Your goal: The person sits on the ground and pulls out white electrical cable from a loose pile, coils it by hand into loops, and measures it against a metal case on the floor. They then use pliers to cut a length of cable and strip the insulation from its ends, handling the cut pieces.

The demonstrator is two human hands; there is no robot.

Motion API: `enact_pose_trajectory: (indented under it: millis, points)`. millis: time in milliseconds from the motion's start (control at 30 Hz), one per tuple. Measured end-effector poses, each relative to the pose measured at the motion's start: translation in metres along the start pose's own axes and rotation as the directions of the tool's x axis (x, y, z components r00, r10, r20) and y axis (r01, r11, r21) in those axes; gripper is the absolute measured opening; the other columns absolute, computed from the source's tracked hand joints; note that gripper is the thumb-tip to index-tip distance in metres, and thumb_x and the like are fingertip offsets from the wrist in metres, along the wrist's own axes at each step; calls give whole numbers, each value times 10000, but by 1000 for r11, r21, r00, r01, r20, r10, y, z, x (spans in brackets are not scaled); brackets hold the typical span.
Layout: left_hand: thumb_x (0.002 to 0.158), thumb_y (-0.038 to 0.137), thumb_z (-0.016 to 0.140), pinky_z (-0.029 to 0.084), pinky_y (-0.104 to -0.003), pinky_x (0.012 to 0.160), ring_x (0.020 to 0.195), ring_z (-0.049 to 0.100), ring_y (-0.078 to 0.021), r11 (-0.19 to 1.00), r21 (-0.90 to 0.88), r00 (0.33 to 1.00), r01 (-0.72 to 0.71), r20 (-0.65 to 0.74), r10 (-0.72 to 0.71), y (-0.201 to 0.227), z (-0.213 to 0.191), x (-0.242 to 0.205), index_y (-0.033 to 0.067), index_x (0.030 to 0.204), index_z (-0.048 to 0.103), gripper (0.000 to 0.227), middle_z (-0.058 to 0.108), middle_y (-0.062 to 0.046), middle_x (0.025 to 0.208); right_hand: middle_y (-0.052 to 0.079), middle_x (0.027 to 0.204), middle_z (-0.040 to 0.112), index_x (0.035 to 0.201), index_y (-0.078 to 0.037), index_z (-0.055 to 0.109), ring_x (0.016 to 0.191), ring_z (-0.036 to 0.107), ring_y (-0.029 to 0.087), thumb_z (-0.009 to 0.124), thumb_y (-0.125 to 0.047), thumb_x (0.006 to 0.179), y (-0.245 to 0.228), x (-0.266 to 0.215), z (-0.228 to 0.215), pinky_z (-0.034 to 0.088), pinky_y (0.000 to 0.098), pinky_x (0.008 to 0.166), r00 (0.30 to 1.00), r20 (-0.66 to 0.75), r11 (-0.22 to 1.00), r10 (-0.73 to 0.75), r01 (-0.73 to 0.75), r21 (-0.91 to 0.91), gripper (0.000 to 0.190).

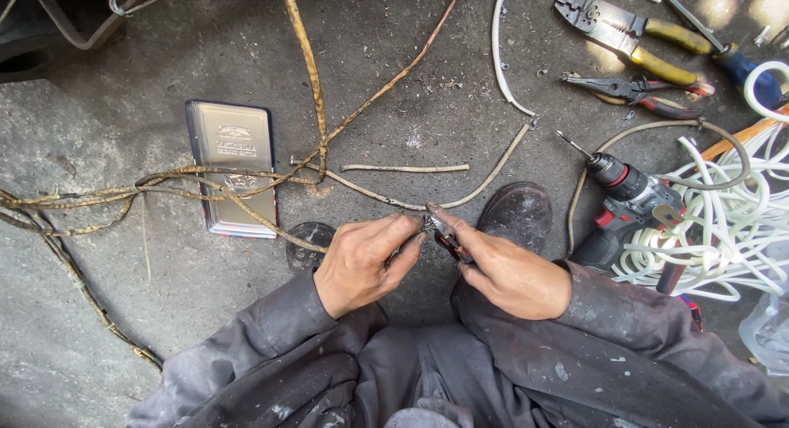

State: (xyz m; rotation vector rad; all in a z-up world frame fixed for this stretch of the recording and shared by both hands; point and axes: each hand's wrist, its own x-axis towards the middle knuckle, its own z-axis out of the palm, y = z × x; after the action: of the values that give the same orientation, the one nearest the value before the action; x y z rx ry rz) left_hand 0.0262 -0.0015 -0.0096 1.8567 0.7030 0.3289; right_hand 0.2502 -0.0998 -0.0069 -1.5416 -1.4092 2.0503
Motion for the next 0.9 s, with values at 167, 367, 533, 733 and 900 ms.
enact_pose_trajectory:
  millis: [167, 367, 533, 733, 900]
  points:
    - [909, 62, 729, 534, -402, 617, 722, 690, -317, 1000, 12, 999, 24, 22, -24, -2, -1, -1, 34, 1037, 635, 162, 671, -114, 847, 293, 1221, 619, 1604, -39, 171, 1077, 644, 447, 570, 1, 851, 2, -1, -3, 515, 462, 896, 988, -75, 986, -135, 127, -113, 853]
    - [939, 64, 706, 543, -390, 665, 771, 700, -319, 991, -104, 996, 86, 15, -84, -8, 1, -3, 26, 1053, 642, 136, 679, -135, 886, 211, 1098, 648, 1554, -51, 331, 975, 660, 343, 649, -112, 869, 4, 2, -6, 535, 412, 892, 991, -79, 982, -111, 98, -161, 757]
    - [947, 98, 705, 541, -363, 647, 744, 710, -273, 984, -137, 993, 118, 15, -117, -10, 1, -3, 24, 1055, 653, 141, 690, -130, 874, 155, 1024, 653, 1519, -62, 437, 861, 658, 248, 714, -219, 891, 8, 3, -8, 547, 362, 798, 991, -103, 993, -85, 92, 70, 704]
    - [915, 211, 688, 509, -319, 516, 592, 703, -165, 763, -268, 804, 588, 87, -589, 5, -3, 21, 43, 1146, 561, 312, 727, -71, 806, 146, 919, 755, 1235, -20, 528, 800, 771, 320, 852, -389, 758, 42, 13, 18, 600, 422, 648, 939, -341, 992, -41, -4, -129, 685]
    - [897, 193, 754, 507, -329, 572, 622, 648, -200, 935, 68, 937, 348, -31, -347, -26, 24, 4, 53, 1000, 667, 195, 662, -105, 860, 89, 916, 767, 1090, -57, 555, 842, 762, 297, 767, -498, 843, 51, 15, 20, 594, 434, 661, 944, -328, 980, -31, -36, -196, 549]
